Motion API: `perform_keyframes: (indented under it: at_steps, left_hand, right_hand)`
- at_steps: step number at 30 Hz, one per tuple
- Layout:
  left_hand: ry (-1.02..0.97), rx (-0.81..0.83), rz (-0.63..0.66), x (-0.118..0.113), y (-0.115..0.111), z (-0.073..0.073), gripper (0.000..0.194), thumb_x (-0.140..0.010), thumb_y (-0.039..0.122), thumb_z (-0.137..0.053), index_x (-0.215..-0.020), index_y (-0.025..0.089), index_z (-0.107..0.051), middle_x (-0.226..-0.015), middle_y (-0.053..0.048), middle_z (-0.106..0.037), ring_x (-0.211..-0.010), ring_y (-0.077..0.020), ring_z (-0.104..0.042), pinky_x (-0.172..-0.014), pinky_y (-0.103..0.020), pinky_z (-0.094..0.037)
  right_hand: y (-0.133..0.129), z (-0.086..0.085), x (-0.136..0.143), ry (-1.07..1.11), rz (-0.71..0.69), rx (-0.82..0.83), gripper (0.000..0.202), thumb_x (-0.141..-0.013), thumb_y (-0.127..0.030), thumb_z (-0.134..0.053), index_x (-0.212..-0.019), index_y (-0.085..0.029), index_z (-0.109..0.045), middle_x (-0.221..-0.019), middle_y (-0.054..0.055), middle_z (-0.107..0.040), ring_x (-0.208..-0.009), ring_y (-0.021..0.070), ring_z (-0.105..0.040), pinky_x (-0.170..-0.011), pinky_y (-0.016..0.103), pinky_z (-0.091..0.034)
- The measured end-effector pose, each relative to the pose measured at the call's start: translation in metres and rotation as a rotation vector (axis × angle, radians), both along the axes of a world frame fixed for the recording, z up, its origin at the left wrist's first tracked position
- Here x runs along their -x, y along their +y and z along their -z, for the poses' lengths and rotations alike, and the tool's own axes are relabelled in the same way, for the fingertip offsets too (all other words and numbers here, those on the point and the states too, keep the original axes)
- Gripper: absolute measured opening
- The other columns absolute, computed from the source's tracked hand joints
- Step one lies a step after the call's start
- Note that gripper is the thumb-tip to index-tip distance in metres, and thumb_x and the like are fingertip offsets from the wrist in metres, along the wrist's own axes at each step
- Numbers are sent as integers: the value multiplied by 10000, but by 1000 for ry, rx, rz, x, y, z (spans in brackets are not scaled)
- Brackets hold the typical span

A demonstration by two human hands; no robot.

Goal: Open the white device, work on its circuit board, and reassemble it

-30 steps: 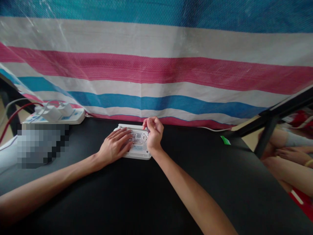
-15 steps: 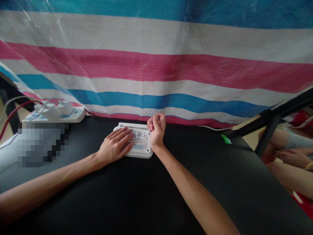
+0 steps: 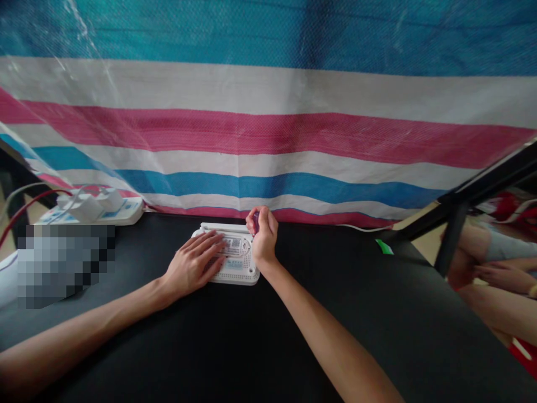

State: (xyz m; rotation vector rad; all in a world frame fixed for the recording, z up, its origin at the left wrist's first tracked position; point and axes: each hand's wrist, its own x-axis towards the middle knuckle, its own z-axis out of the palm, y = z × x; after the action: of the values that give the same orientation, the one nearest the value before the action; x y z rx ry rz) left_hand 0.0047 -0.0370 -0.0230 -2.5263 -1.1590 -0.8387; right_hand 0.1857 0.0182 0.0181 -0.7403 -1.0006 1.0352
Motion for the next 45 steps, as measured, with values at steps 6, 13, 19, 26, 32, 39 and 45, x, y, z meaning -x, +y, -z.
perform_keyframes:
  at_steps: [6,13,19,26,32,39,45]
  left_hand:
    - [12,6,-1,0,0,-1,337,-996,347,-477,-1199,152,-664,-1301,-133,-669,-1243,-312,-615,-1005,-499,-549]
    - [9,43,3,1,0,-3,345,-1001,345,-473,-1205,139,-661,-1305,-136,-666,-1253,-316,-605,-1022,-497,-533]
    - [8,44,6,1,0,-3,337,-998,334,-473,-1201,141,-661,-1311,-136,-662,-1256,-309,-603,-1034,-484,-522]
    - [-14,73,11,1,0,-5,333,-993,324,-480,-1202,144,-666,-1298,-138,-668,-1255,-308,-600,-1030,-493,-515]
    - [-10,8,18,1,1,-2,324,-992,325,-485,-1184,139,-668,-1278,-133,-681,-1219,-311,-625,-991,-485,-541]
    - [0,1,15,1,1,-2,321,-991,317,-478,-1191,139,-657,-1277,-132,-681,-1221,-317,-624,-992,-491,-542]
    - [-12,4,17,1,1,-3,318,-990,309,-485,-1198,139,-655,-1276,-131,-681,-1223,-314,-622,-993,-490,-543]
  right_hand:
    - [-3,1,0,-15,-15,-56,416,-838,-592,-627,-810,-259,-379,-552,-86,-382,-457,97,-312,-467,240,-231]
    - [-2,-1,-1,-51,8,-62,433,-826,-631,-625,-742,-245,-446,-580,-46,-442,-471,106,-404,-458,258,-286]
    - [-1,-1,0,-41,20,-38,534,-837,-735,-542,-677,-231,-475,-550,-33,-409,-446,103,-370,-441,267,-245]
    - [-2,-4,-4,4,-13,-27,481,-786,-687,-625,-757,-260,-406,-526,-74,-305,-440,100,-251,-435,254,-180]
    - [4,1,-8,14,-51,-55,482,-766,-622,-688,-678,-239,-407,-539,-59,-386,-452,92,-325,-442,254,-230]
    - [8,2,-9,54,-81,-48,468,-812,-629,-662,-652,-207,-539,-520,-42,-427,-439,86,-369,-432,252,-225]
    - [2,2,-6,181,-117,-50,409,-771,-529,-759,-805,-244,-468,-509,-100,-366,-434,74,-287,-444,219,-182]
